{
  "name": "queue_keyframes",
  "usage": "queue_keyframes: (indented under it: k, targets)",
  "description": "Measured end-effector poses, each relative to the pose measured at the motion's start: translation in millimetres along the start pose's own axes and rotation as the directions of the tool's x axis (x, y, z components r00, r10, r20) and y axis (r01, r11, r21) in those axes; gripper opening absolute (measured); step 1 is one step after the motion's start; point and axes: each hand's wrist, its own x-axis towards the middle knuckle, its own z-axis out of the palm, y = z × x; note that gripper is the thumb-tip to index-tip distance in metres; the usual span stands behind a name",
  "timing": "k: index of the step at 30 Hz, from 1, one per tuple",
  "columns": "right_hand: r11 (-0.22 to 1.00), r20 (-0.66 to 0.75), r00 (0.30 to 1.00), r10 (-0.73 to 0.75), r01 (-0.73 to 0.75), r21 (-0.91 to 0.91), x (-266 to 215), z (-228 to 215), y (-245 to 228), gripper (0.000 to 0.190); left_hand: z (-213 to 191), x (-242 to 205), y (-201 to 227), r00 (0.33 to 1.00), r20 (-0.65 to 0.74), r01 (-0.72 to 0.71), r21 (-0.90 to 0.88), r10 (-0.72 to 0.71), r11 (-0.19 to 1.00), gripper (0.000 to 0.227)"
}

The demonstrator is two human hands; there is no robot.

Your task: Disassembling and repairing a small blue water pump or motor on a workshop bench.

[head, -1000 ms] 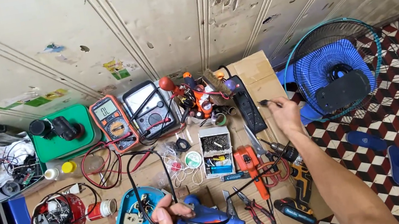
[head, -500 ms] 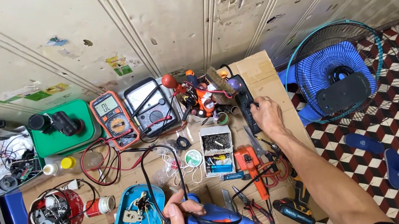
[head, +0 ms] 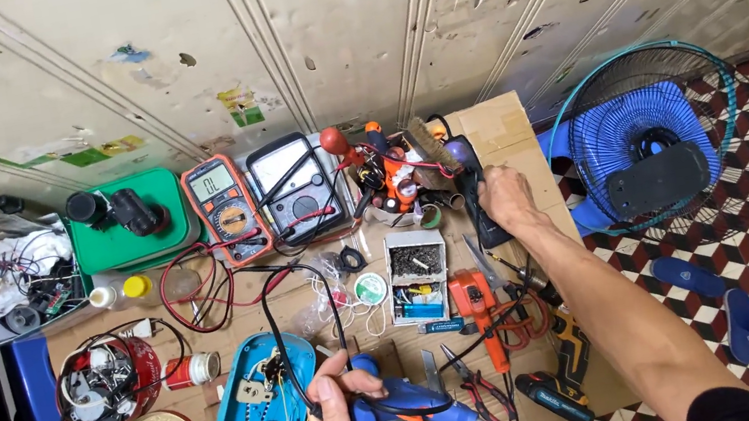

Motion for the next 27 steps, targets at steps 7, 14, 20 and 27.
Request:
queue_keyframes:
  k: [7, 14, 20, 27]
  targets:
    - [0.999, -0.020, 0.999, -0.049, 0.050, 0.013, 7.3, 16.6, 19.2, 0.022, 30.4, -4.2, 22.7, 0.995, 0.018, -0.093, -0.070, 0.095, 0.993, 0.042]
    - [0.963, 0.021, 0.999, 0.024, -0.029, 0.269, -60.9, -61.5, 35.9, 0.044, 68.0, -17.6, 55.4, 1.000, -0.018, -0.025, -0.224, 0.022, 0.974, 0.042]
    - [0.590, -0.031, 0.959, 0.282, -0.148, 0.794, -278.4, -111.5, 22.2, 0.025, 78.9, -17.1, 42.2, 0.979, 0.106, 0.201, -0.347, -0.175, 0.916, 0.038]
    - [0.119, 0.224, 0.975, 0.005, -0.223, 0.967, -351.6, -147.5, -125.0, 0.039, 89.1, -29.6, 24.9, 0.872, 0.221, 0.488, -0.330, -0.437, 0.808, 0.035]
